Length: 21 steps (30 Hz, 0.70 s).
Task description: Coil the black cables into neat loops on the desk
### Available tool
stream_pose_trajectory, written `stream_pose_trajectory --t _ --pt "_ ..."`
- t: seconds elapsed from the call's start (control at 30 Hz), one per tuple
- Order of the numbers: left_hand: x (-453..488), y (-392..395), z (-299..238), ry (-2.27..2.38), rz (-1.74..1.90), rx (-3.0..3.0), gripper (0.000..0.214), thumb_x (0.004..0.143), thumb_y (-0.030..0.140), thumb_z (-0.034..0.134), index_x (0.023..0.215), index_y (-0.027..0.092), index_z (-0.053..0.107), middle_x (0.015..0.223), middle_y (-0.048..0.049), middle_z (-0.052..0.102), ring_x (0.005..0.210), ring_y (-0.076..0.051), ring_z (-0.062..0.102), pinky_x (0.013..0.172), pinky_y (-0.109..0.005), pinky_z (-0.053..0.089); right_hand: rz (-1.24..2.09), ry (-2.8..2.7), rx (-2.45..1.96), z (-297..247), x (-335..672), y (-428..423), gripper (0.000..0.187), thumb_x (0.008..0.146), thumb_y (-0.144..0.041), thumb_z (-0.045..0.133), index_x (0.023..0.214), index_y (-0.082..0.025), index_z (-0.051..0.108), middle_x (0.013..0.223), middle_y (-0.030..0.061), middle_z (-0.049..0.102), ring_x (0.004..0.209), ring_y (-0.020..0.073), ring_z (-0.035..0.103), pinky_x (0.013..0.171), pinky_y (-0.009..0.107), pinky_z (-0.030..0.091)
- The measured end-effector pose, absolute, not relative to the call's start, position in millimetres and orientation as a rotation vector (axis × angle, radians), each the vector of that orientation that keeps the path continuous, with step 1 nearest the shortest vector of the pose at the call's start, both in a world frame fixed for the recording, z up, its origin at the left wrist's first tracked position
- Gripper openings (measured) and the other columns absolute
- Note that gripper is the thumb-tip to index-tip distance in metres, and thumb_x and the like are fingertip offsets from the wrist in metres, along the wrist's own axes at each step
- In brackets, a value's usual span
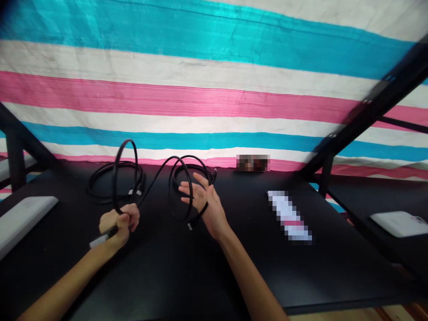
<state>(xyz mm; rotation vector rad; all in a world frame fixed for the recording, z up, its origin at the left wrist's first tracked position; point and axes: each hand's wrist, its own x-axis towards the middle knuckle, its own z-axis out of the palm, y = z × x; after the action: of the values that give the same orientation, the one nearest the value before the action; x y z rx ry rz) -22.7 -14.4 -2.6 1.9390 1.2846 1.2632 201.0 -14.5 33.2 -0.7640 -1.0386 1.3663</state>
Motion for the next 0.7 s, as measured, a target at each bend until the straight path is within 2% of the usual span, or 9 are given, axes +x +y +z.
stream_pose_trajectory --t 0.07,0.13,0.17,0.23,0.3,0.33,0.4,0.53,0.7 --pt "-20.4 -15.5 0.9 1.264 1.273 2.147 0.047 0.086 0.049 0.028 0.05 0.021 0.041 0.04 0.0019 0.041 0.038 -0.011 0.04 0.048 -0.026 0.035 1.47 -1.068 -0.813 33.7 195.9 -18.8 0.059 0.083 -0.064 0.033 0.129 -0.028 0.041 0.106 0.0092 0.065 0.099 0.0238 0.063 0.081 0.04 0.049" --pt "-17.5 -15.5 3.9 1.243 1.211 2.251 0.04 0.087 0.039 0.032 0.052 0.021 0.042 0.04 0.0027 0.043 0.037 -0.01 0.04 0.046 -0.023 0.033 1.524 -1.079 -0.86 34.3 194.6 -22.0 0.064 0.083 -0.066 0.032 0.133 -0.027 0.038 0.083 0.0058 0.067 0.081 0.0223 0.067 0.073 0.038 0.05" --pt "-16.5 -15.1 4.6 1.233 1.189 2.266 0.038 0.086 0.037 0.033 0.053 0.021 0.042 0.041 0.0031 0.043 0.037 -0.009 0.04 0.045 -0.023 0.033 1.536 -1.078 -0.868 34.8 195.5 -23.0 0.064 0.083 -0.065 0.032 0.134 -0.026 0.038 0.068 0.0022 0.063 0.069 0.0202 0.066 0.066 0.035 0.05" --pt "-15.7 -14.0 4.3 1.221 1.21 2.254 0.035 0.087 0.034 0.034 0.056 0.02 0.043 0.042 0.0037 0.043 0.037 -0.009 0.04 0.044 -0.022 0.033 1.551 -1.064 -0.846 36.6 199.2 -23.8 0.061 0.084 -0.063 0.034 0.133 -0.026 0.039 0.048 -0.0055 0.046 0.043 0.0139 0.055 0.047 0.025 0.044" --pt "-16.3 -13.2 2.6 1.212 1.27 2.218 0.034 0.088 0.033 0.033 0.058 0.02 0.044 0.043 0.0041 0.042 0.037 -0.008 0.041 0.044 -0.021 0.033 1.575 -1.026 -0.794 38.9 203.6 -23.4 0.054 0.085 -0.06 0.037 0.127 -0.026 0.044 0.042 -0.0096 0.032 0.029 0.0081 0.033 0.036 0.019 0.028" --pt "-16.7 -13.1 1.9 1.219 1.295 2.199 0.034 0.088 0.033 0.032 0.059 0.02 0.044 0.044 0.0041 0.042 0.037 -0.008 0.041 0.044 -0.021 0.033 1.592 -1.002 -0.764 40.0 205.3 -23.0 0.05 0.085 -0.059 0.039 0.122 -0.026 0.047 0.042 -0.0102 0.028 0.029 0.0067 0.024 0.034 0.018 0.022" --pt "-17.1 -13.9 1.1 1.277 1.312 2.159 0.035 0.089 0.034 0.031 0.06 0.02 0.045 0.045 0.004 0.043 0.037 -0.009 0.043 0.044 -0.021 0.035 1.62 -0.97 -0.72 41.7 207.0 -22.5 0.045 0.084 -0.06 0.041 0.111 -0.026 0.052 0.043 -0.0102 0.024 0.033 0.0063 0.014 0.034 0.017 0.016" --pt "-16.4 -19.4 1.5 1.406 1.391 2.1 0.038 0.09 0.038 0.028 0.063 0.021 0.047 0.045 0.0028 0.048 0.039 -0.011 0.047 0.045 -0.023 0.037 1.627 -0.988 -0.702 42.1 205.5 -23.4 0.039 0.082 -0.06 0.045 0.099 -0.025 0.053 0.045 -0.0099 0.024 0.038 0.007 0.011 0.035 0.017 0.015" --pt "-18.0 -25.2 3.1 1.51 1.469 2.167 0.039 0.09 0.039 0.028 0.069 0.02 0.055 0.048 0.0014 0.056 0.038 -0.011 0.05 0.045 -0.022 0.039 1.571 -1.021 -0.733 40.3 203.3 -23.7 0.037 0.079 -0.057 0.051 0.098 -0.025 0.053 0.053 -0.0092 0.031 0.038 0.0046 0.01 0.035 0.018 0.013"
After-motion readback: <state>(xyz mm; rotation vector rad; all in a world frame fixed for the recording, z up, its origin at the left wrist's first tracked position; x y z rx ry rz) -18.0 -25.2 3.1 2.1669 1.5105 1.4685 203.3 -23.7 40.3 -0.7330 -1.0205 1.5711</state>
